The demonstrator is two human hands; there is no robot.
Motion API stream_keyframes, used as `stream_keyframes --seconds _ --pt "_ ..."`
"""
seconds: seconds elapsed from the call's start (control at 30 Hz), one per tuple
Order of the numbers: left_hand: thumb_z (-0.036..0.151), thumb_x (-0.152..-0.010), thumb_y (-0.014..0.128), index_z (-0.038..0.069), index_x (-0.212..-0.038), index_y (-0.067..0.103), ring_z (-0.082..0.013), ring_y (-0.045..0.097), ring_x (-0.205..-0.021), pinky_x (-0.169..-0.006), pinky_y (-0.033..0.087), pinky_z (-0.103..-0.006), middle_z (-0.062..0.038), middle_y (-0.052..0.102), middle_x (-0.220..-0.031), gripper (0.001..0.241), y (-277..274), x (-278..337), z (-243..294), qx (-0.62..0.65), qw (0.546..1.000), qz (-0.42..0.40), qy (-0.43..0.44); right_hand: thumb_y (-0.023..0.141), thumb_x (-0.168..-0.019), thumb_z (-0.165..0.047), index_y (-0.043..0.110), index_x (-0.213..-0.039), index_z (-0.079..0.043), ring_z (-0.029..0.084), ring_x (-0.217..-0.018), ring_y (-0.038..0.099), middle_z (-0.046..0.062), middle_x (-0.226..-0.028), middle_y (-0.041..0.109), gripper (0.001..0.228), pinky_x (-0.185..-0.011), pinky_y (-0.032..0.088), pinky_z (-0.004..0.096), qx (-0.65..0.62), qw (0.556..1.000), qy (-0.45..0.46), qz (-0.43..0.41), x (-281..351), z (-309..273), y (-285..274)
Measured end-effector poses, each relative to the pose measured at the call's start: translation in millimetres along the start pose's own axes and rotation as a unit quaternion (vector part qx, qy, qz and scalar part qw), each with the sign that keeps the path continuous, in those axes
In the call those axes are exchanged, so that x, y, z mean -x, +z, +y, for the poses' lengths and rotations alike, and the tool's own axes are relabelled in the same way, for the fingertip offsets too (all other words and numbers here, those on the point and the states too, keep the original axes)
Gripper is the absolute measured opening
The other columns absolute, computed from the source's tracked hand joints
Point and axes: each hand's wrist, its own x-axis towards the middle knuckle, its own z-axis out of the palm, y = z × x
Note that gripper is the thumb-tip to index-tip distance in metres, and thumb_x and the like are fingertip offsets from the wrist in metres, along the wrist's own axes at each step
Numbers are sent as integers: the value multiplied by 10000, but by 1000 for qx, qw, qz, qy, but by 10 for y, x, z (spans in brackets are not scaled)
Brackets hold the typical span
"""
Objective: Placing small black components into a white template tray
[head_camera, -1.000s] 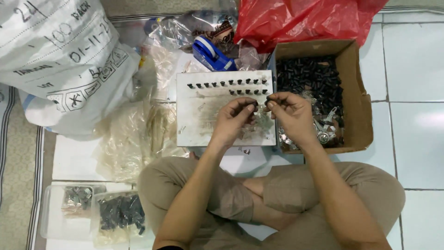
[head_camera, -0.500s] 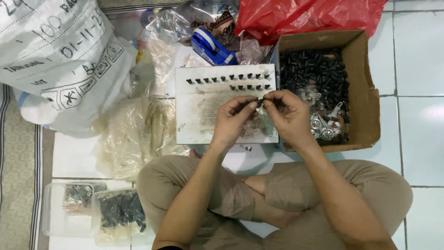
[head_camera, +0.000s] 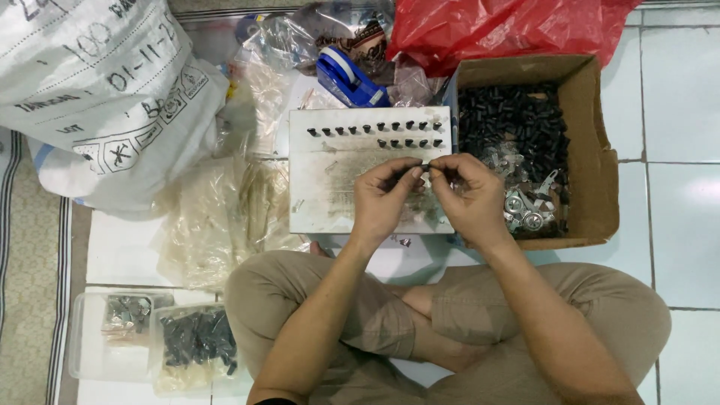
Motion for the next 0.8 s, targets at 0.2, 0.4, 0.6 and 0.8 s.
stream_keyframes --seconds 0.2,0.4,0.6,0.8 --pt "11 -907 781 11 -1037 792 -185 739 -777 -682 657 -320 -168 767 -896 130 -23 0 -9 -34 999 -9 23 730 -886 108 778 -968 20 200 -718 697 171 -779 715 129 -632 568 319 -12 999 31 -40 -19 67 -55" --pt "14 -921 766 2 -1065 780 -165 724 -787 -700 653 -313 -146 763 -915 144 20 8 -28 4 1000 -7 17 701 -925 92 742 -1075 74 122 -837 631 148 -878 718 156 -733 594 295 -118 988 94 -31 -8 30 -44" --pt "-4 -933 743 -41 -1096 754 -199 742 -806 -711 674 -336 -185 762 -927 167 35 38 90 43 999 -5 -1 758 -871 77 723 -1066 90 154 -796 639 179 -858 700 198 -682 581 297 -100 990 93 -17 -14 31 -76" --pt "-8 -925 755 -42 -1085 756 -196 741 -797 -699 673 -337 -185 760 -915 163 39 34 -52 50 999 -2 7 738 -898 56 752 -941 40 154 -637 590 144 -728 649 48 -555 498 303 -5 999 31 -16 -1 99 -39"
